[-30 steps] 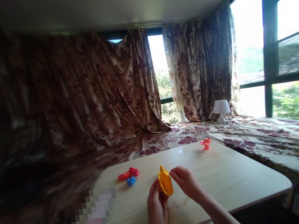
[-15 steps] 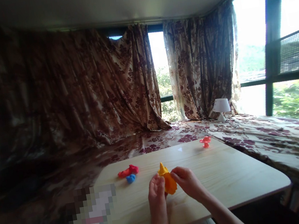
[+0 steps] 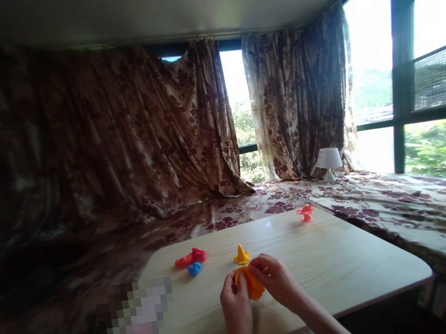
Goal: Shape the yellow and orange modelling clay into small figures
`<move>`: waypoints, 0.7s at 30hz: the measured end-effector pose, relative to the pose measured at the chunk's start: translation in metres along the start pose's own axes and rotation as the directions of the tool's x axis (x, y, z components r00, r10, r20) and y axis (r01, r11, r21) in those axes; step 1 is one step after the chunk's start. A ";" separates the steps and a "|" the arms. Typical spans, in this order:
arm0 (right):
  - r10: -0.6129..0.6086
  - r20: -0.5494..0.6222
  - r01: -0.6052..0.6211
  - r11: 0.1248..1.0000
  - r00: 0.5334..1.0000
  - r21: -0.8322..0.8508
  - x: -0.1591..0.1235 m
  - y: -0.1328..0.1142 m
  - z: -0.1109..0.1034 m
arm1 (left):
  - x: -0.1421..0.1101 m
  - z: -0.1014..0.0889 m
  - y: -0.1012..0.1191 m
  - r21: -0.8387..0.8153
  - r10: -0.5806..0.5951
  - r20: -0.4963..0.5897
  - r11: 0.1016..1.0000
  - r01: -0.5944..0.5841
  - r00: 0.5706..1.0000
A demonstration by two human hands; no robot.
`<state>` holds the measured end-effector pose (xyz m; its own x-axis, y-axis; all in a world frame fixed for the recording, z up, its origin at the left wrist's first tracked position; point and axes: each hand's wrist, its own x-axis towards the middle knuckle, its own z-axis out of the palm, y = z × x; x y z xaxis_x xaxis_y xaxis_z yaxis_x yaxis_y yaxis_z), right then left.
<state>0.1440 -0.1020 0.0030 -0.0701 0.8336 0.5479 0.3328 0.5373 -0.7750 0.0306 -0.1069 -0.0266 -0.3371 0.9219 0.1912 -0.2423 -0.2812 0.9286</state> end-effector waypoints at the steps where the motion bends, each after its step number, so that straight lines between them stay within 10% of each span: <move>1: -0.010 -0.012 0.010 1.000 1.000 -0.018 0.000 0.001 0.000 | -0.001 0.000 0.001 -0.004 0.011 0.018 1.000 -0.011 1.000; 21: 0.027 0.039 -0.027 1.000 0.999 0.001 0.002 0.012 -0.003 | -0.003 -0.001 0.003 0.008 -0.016 0.122 1.000 0.015 0.992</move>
<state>0.1507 -0.0947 -0.0045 -0.0979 0.8523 0.5138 0.3337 0.5145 -0.7899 0.0298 -0.1107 -0.0252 -0.2194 0.9519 0.2140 -0.2404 -0.2653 0.9337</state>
